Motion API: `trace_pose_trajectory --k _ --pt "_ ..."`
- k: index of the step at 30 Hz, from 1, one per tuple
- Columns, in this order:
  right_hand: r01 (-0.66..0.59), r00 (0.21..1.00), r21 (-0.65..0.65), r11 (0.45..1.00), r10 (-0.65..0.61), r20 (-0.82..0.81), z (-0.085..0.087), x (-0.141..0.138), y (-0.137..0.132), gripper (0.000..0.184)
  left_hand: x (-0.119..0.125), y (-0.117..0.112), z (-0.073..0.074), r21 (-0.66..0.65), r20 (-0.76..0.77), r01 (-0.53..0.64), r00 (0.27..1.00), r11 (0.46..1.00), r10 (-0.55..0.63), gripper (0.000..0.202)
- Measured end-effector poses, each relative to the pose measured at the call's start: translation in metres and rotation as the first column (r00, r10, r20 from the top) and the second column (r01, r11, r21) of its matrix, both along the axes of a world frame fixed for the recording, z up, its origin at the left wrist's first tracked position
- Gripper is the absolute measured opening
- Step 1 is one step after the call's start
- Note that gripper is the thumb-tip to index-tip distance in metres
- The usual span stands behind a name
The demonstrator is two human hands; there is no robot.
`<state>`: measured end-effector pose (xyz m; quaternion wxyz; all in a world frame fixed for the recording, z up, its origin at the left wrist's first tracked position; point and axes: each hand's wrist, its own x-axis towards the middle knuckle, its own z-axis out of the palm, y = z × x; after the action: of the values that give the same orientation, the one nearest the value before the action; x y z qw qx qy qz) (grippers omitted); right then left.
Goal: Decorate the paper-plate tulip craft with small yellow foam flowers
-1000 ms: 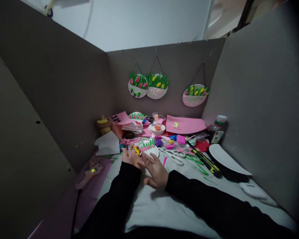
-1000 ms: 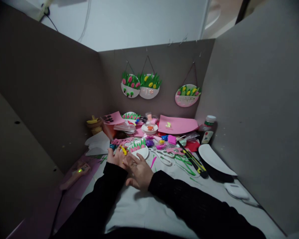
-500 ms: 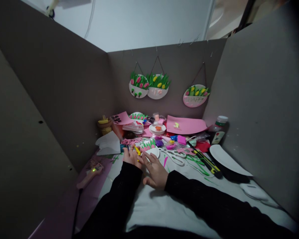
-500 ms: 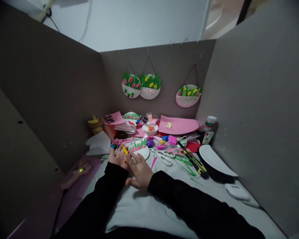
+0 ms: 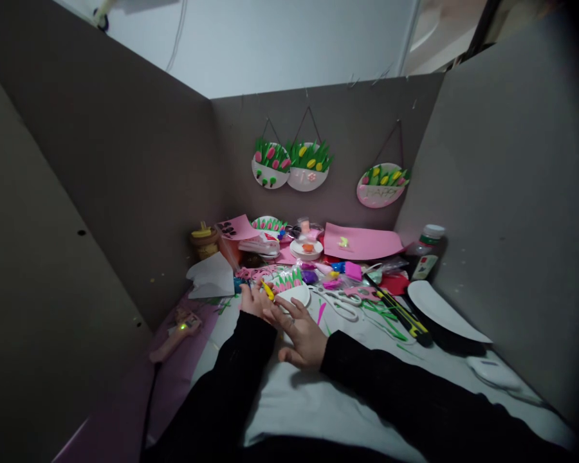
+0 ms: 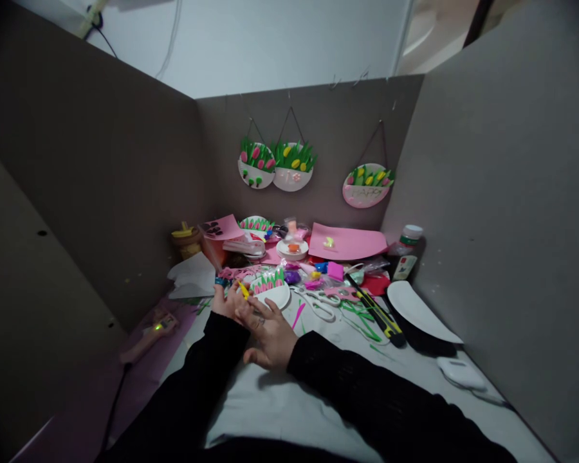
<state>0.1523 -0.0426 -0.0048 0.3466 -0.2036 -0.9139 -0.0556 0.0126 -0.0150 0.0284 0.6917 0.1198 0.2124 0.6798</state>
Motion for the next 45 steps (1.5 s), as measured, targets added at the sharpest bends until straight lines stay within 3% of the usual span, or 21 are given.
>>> trace_pose_trajectory --k 3,9,12,17,24,29,32,36,42,45 --pt "0.038 0.999 0.002 0.999 -0.038 0.0 0.0002 -0.0005 0.0001 0.078 -0.0007 0.0016 -0.0024 0.022 0.014 -0.002 1.0 1.0 0.002 0.051" --pt "-0.028 1.0 0.028 0.999 0.028 -0.011 -0.0005 -0.0012 0.0022 0.076 -0.0013 0.0025 -0.0067 0.022 -0.009 0.012 1.0 1.0 -0.012 0.051" --pt "-0.001 1.0 -0.009 1.0 0.001 -0.003 -0.001 -0.001 0.0031 0.077 -0.0022 0.003 -0.0055 0.013 -0.002 -0.014 1.0 1.0 0.014 0.051" --pt "-0.07 0.997 0.023 0.997 0.069 0.017 -0.0011 -0.0008 0.0021 0.076 -0.0032 0.0038 -0.0003 -0.052 -0.009 0.001 1.0 0.999 -0.002 0.054" --pt "-0.023 0.999 -0.023 0.999 0.022 -0.038 -0.0013 0.0015 0.0043 0.076 -0.004 0.0051 -0.0015 -0.035 0.002 -0.038 0.999 0.999 0.038 0.054" --pt "-0.062 0.998 0.016 0.998 0.062 -0.014 0.0012 0.0023 0.0024 0.073 -0.0035 0.0046 -0.0003 -0.065 -0.01 0.025 1.0 0.998 -0.026 0.054" --pt "-0.014 0.997 0.017 1.0 0.016 -0.075 0.003 0.0016 0.001 0.073 -0.0032 0.0037 -0.0005 -0.043 0.01 0.013 1.0 0.999 -0.012 0.054" --pt "-0.064 0.994 0.032 0.997 0.067 -0.091 0.0027 0.0013 0.0006 0.074 -0.0042 0.0044 -0.0027 -0.006 0.01 0.008 1.0 1.0 -0.008 0.056" --pt "-0.036 0.994 -0.048 0.998 0.031 -0.105 0.002 0.0017 0.002 0.075 -0.0045 0.0049 -0.0036 -0.002 0.028 0.023 0.999 1.0 -0.023 0.055" --pt "-0.106 0.983 -0.036 0.994 0.1 -0.156 0.0029 0.0024 0.0019 0.072 -0.0053 0.0051 -0.0052 0.025 0.033 0.023 0.999 0.999 -0.024 0.056"
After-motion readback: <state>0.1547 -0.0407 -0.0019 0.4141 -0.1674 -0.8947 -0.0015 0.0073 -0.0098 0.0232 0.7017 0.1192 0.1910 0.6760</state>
